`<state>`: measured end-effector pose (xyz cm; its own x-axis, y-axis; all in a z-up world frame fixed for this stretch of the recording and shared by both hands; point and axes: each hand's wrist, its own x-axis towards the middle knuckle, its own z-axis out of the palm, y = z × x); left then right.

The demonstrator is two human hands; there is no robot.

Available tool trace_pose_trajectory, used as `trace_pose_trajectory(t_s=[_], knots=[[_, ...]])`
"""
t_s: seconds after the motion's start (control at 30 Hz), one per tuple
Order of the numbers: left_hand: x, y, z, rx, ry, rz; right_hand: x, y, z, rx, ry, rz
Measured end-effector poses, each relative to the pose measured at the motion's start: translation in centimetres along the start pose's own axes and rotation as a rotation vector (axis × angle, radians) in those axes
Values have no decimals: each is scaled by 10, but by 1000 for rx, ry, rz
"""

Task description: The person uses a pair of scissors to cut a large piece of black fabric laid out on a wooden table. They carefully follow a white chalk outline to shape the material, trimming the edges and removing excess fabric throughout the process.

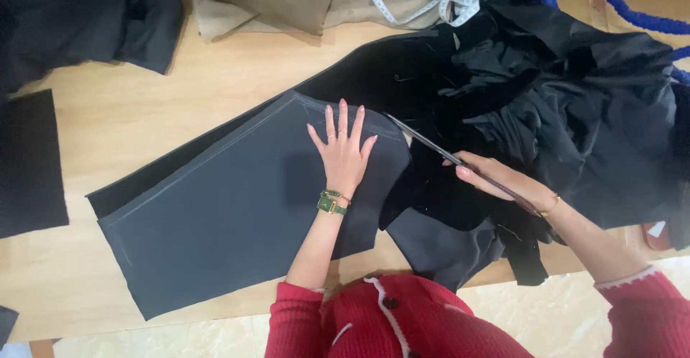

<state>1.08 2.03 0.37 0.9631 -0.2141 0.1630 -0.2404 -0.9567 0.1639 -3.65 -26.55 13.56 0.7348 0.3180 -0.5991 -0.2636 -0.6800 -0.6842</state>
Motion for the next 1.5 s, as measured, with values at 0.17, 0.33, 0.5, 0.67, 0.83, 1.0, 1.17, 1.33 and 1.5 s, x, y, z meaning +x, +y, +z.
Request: trace_pose_trajectory(t_s=[0.17,0.33,0.5,0.67,0.83,1.0,1.17,1.33,1.5], knots=[[0,0,1,-1,-36,-13,10,-19,-13,131,-66,105],[2,1,-1,-10,-73,-27,23,-18,-17,156,-109,107],[3,1,2,-13,-75,-30,31,-18,-21,141,-163,97],[2,0,-3,-31,-68,-26,49,7,-21,-4,-164,19],[6,-14,-6,-41,-44,-59,49,-4,-35,-117,-190,1],[8,-40,-14,-21,-46,-159,56,-22,-54,-196,-255,-20],[9,-49,-13,-46,-39,-192,61,-52,-63,-89,-303,-43],[10,-53,-11,-31,-43,-208,75,-47,-63,-55,-332,-69],[13,-58,-8,-37,-49,-211,76,-51,-62,58,-319,103]])
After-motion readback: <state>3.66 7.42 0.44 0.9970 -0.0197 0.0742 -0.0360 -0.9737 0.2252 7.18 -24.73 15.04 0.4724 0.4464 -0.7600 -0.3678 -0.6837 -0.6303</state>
